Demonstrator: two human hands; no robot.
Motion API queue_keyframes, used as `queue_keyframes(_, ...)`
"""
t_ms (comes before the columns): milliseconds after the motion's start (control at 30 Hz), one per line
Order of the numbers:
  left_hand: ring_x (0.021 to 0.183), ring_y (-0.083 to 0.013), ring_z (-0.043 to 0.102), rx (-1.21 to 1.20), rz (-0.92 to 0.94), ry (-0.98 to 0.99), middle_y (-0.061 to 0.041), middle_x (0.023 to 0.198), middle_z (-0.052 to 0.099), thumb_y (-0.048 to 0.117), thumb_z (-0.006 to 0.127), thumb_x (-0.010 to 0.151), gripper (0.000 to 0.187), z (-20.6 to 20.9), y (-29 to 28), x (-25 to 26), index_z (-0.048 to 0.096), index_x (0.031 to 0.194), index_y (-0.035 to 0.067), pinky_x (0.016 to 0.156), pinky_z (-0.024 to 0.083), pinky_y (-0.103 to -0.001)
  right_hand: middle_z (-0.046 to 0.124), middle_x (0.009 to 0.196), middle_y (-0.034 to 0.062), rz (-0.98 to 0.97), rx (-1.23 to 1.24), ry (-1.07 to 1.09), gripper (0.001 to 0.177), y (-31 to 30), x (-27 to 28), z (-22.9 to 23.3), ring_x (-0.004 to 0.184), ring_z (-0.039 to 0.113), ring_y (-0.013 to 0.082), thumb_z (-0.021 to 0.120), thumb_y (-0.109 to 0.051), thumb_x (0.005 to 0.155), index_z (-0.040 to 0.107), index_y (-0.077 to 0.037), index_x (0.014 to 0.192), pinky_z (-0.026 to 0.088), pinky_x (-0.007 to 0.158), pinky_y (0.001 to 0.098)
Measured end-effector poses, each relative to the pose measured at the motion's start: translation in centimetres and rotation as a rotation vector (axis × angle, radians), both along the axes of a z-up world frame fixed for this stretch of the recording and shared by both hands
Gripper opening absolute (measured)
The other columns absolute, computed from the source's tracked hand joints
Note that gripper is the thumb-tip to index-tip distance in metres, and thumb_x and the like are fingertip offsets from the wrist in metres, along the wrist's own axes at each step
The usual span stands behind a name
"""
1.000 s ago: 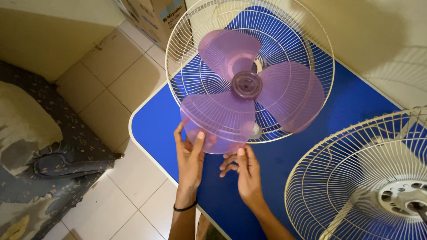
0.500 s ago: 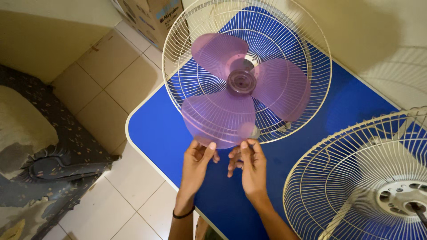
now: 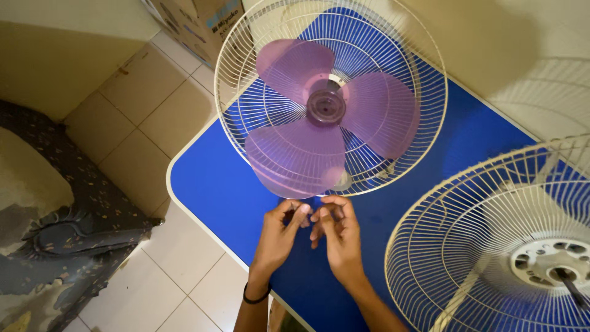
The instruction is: The person assembles a purple fan blade onto a white fan motor housing. They secure the blade with a central nut and then use a screwdriver to tighten screws on the fan's rear motor housing.
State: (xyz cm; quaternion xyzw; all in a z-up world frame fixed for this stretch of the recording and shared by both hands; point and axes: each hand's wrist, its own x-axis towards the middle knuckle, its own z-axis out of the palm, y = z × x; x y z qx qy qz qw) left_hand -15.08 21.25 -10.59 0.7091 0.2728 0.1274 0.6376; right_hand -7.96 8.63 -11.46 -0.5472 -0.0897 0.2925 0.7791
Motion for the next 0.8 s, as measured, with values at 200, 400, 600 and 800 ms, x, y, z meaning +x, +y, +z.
queue_keyframes(200, 0.071, -0.0084, 0.064, 0.072, -0.088, -0.031, -0.004, 0.076, 0.069, 0.018, 0.064, 0.1, 0.02, 1.3, -1.1, 0.2, 0.065, 0.092, 0.0, 0.066, 0.054, -0.026, 0.061, 0.087, 0.007, 0.009, -0.024, -0.059, 0.019, -1.5, -1.1, 0.4, 0.063, 0.056, 0.0091, 0.053, -0.008, 0.104, 0.054, -0.005, 0.123, 0.047, 0.05, 0.0232)
queue_keyframes(400, 0.069, -0.0101, 0.062, 0.087, -0.173, -0.085, -0.005, 0.075, 0.069, 0.015, 0.064, 0.102, 0.018, 2.3, -2.2, 0.5, 0.065, 0.092, -0.001, 0.064, 0.052, -0.028, 0.059, 0.09, 0.0064, 0.018, -0.003, -0.073, 0.017, -3.6, -1.3, 1.3, 0.065, 0.057, 0.0091, 0.052, -0.009, 0.105, 0.054, -0.004, 0.121, 0.049, 0.052, 0.0236)
queue_keyframes(600, 0.071, -0.0103, 0.066, 0.074, -0.288, -0.132, -0.006, 0.078, 0.07, 0.013, 0.061, 0.102, 0.013, 3.3, -4.0, 1.4, 0.065, 0.103, 0.001, 0.067, 0.054, -0.027, 0.058, 0.092, 0.0075, 0.042, 0.014, -0.106, 0.017, -6.0, -1.1, 2.9, 0.068, 0.059, 0.0103, 0.052, -0.011, 0.106, 0.054, -0.003, 0.121, 0.05, 0.051, 0.0239)
queue_keyframes(800, 0.073, -0.0098, 0.066, 0.023, -0.366, -0.2, -0.006, 0.088, 0.074, 0.01, 0.063, 0.102, 0.011, 4.1, -5.7, 1.8, 0.065, 0.106, 0.0, 0.069, 0.055, -0.027, 0.058, 0.093, 0.0077, 0.088, 0.022, -0.011, 0.019, -8.9, -1.4, 4.1, 0.065, 0.059, 0.0117, 0.053, -0.011, 0.103, 0.052, -0.006, 0.122, 0.05, 0.048, 0.0248)
